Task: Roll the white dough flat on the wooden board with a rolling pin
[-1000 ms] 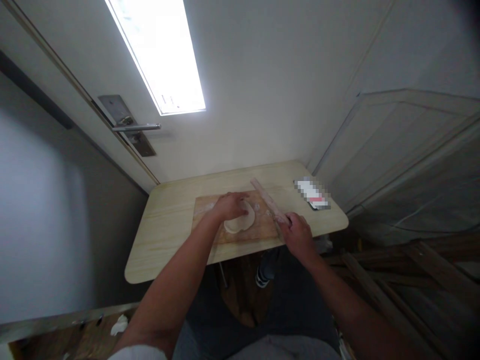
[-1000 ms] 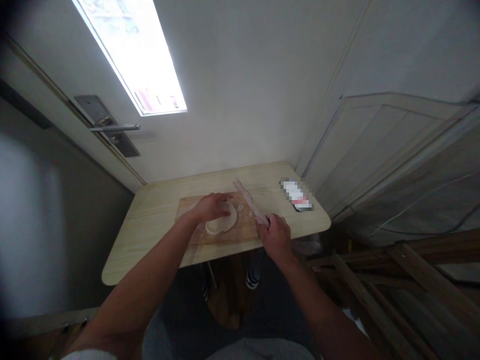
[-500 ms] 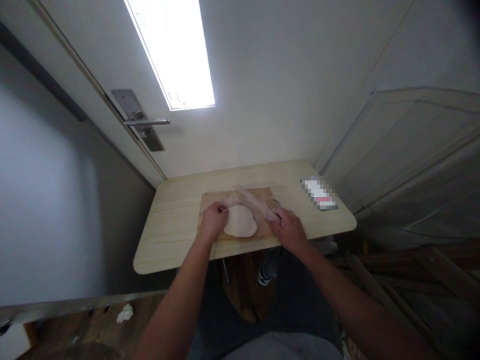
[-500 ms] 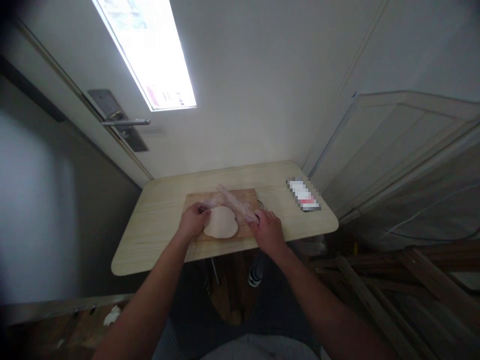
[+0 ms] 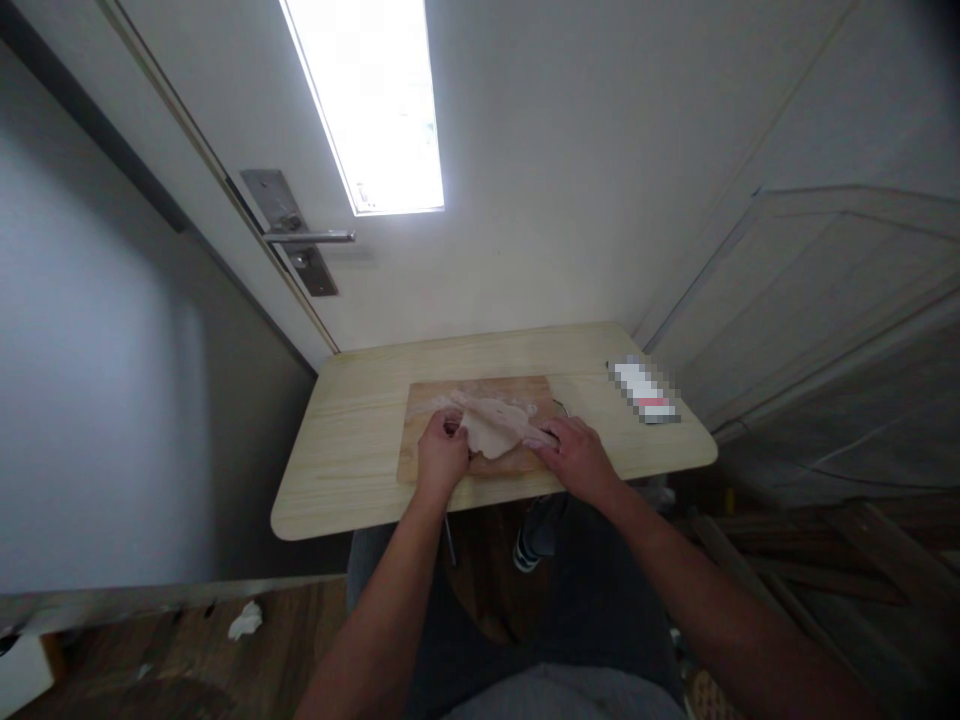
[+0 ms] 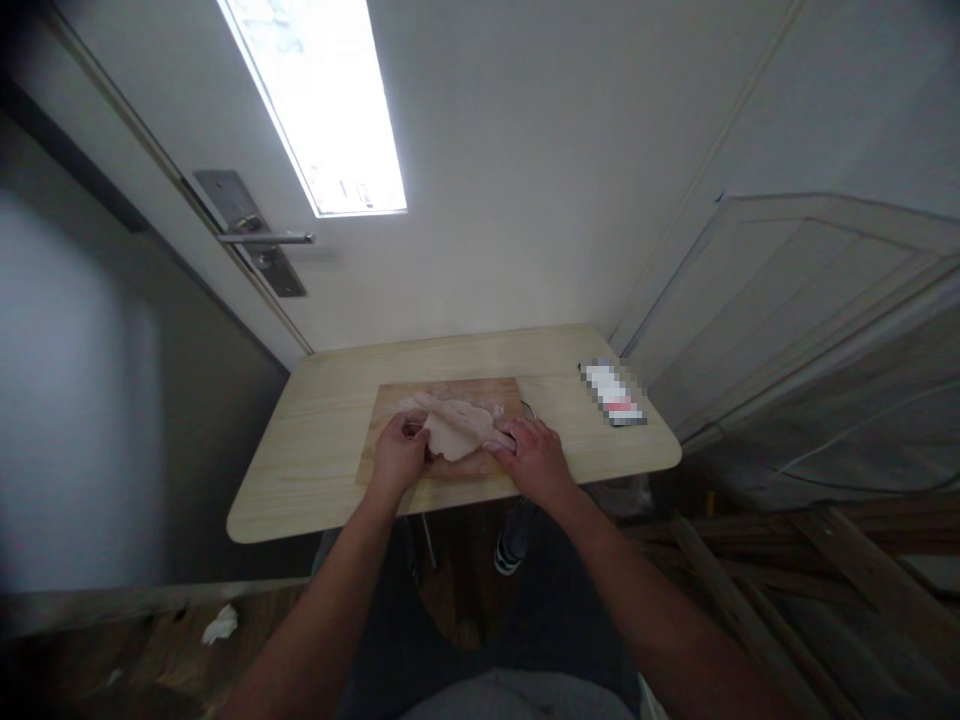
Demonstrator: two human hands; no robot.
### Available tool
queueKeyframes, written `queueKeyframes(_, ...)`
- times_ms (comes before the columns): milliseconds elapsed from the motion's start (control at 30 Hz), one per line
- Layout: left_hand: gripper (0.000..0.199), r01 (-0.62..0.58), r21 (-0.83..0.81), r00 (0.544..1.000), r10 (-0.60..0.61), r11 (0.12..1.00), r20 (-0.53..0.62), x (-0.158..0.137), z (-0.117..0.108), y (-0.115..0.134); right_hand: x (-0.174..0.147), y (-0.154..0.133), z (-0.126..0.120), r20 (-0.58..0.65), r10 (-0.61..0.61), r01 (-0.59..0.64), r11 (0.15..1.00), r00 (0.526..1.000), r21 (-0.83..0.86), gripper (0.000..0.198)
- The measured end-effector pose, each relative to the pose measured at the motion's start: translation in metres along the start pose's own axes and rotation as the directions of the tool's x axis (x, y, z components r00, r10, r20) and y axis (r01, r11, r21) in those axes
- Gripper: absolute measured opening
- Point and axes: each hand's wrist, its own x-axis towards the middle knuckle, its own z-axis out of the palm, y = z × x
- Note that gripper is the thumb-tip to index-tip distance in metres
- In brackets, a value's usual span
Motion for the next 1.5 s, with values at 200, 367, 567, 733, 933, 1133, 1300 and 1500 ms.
queueKeyframes(200, 0.017, -0.056, 0.344, 0.994, 0.083, 0.937, -0.065, 0.013, -0.039, 0.019, 0.017, 0.011, -0.008, 0.056, -0.062, 0.064, 0.997, 0.997, -0.04, 0.038)
queueKeyframes(367, 0.023, -0.343, 0.408, 0.921, 0.388, 0.846, -0.031, 0.053, -0.017, 0.043, 0.034, 0.016, -0.018, 0.13, -0.084, 0.099, 0.989, 0.988, -0.11, 0.042)
queueKeyframes(567, 0.036, -0.44, 0.602, 0.894, 0.392, 0.667, 0.218, 0.068, 0.021, 0.036, 0.023, -0.003, -0.016, 0.018, 0.06, -0.055, 0.975, 0.998, -0.213, 0.046)
queueKeyframes(733, 0.042, -0.45, 0.656, 0.889, 0.374, 0.606, 0.264, 0.069, 0.022, 0.028, 0.029, -0.012, -0.004, -0.143, 0.15, -0.184, 0.947, 0.978, -0.265, 0.041)
queueKeyframes(933, 0.045, -0.427, 0.729, 0.897, 0.351, 0.534, 0.269, 0.076, 0.025, 0.034, 0.045, 0.006, 0.015, -0.189, 0.155, -0.204, 0.94, 0.97, -0.272, 0.04)
queueKeyframes(1133, 0.046, -0.423, 0.75, 0.902, 0.319, 0.509, 0.292, 0.092, 0.031, 0.042, 0.066, 0.018, 0.019, -0.149, 0.201, -0.235, 0.935, 0.968, -0.265, 0.041)
queueKeyframes(1300, 0.046, -0.418, 0.74, 0.907, 0.29, 0.527, 0.305, 0.106, 0.037, 0.047, 0.086, 0.028, 0.02, -0.104, 0.252, -0.27, 0.928, 0.962, -0.256, 0.042)
queueKeyframes(1500, 0.041, -0.418, 0.74, 0.905, 0.311, 0.528, 0.29, 0.107, 0.038, 0.05, 0.092, 0.031, 0.02, -0.038, 0.265, -0.266, 0.927, 0.963, -0.265, 0.045)
